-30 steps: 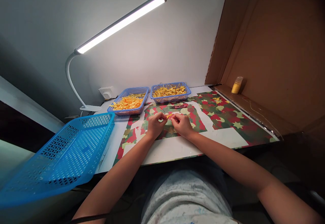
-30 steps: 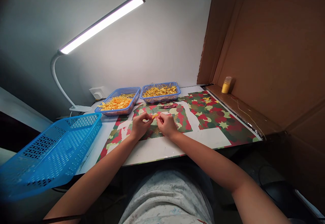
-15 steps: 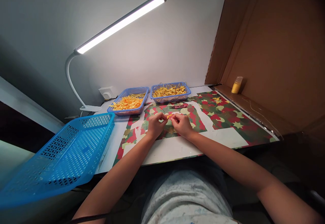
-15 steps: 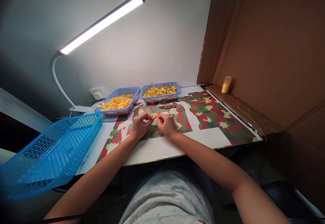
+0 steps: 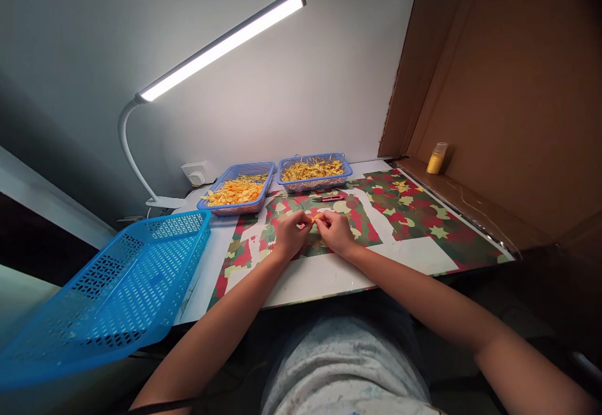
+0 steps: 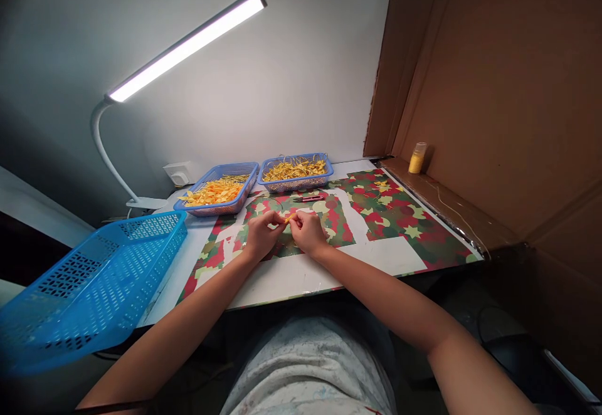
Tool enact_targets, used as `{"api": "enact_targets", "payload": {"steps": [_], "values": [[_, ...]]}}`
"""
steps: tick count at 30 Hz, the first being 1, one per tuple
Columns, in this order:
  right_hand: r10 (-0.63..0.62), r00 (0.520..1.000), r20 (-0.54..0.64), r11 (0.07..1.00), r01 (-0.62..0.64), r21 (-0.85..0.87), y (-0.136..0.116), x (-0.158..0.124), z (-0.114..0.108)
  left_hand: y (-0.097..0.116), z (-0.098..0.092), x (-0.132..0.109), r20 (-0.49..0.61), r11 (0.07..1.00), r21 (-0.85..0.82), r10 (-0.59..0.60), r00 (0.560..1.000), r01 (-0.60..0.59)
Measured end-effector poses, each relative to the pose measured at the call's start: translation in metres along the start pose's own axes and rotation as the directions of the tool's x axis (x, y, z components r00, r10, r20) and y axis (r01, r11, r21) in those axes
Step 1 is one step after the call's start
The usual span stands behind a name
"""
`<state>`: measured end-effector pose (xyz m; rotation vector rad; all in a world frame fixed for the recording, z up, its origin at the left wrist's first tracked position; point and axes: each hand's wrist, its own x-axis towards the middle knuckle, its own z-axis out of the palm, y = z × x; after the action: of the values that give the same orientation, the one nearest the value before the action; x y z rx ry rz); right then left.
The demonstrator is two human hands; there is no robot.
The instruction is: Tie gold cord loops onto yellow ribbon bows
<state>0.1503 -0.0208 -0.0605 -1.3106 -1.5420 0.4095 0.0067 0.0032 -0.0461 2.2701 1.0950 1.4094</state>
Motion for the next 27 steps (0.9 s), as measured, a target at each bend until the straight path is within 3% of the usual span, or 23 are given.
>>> {"api": "enact_targets", "payload": {"steps": [12, 17, 23, 27], "values": [[-0.098, 0.986, 0.137, 0.995, 0.1, -0.009, -0.006, -0.003, -0.009, -0.009, -0.004, 0.001, -0.102, 0.999, 0.039, -0.01, 0.995, 0.014], [-0.098, 0.985, 0.139, 0.994, 0.103, -0.028, -0.007, 0.001, -0.015, -0.009, -0.005, 0.001, -0.023, 0.994, 0.075, 0.079, 0.997, -0.077], [-0.087, 0.996, -0.024, 0.996, 0.087, 0.011, -0.008, 0.014, -0.033, -0.008, -0.007, 0.003, 0.012, 0.986, 0.103, 0.128, 0.992, -0.129], [-0.135, 0.985, 0.107, 0.989, 0.127, 0.076, -0.01, 0.015, -0.03, -0.01, -0.005, 0.004, 0.109, 0.962, 0.139, 0.223, 0.969, -0.237]]}}
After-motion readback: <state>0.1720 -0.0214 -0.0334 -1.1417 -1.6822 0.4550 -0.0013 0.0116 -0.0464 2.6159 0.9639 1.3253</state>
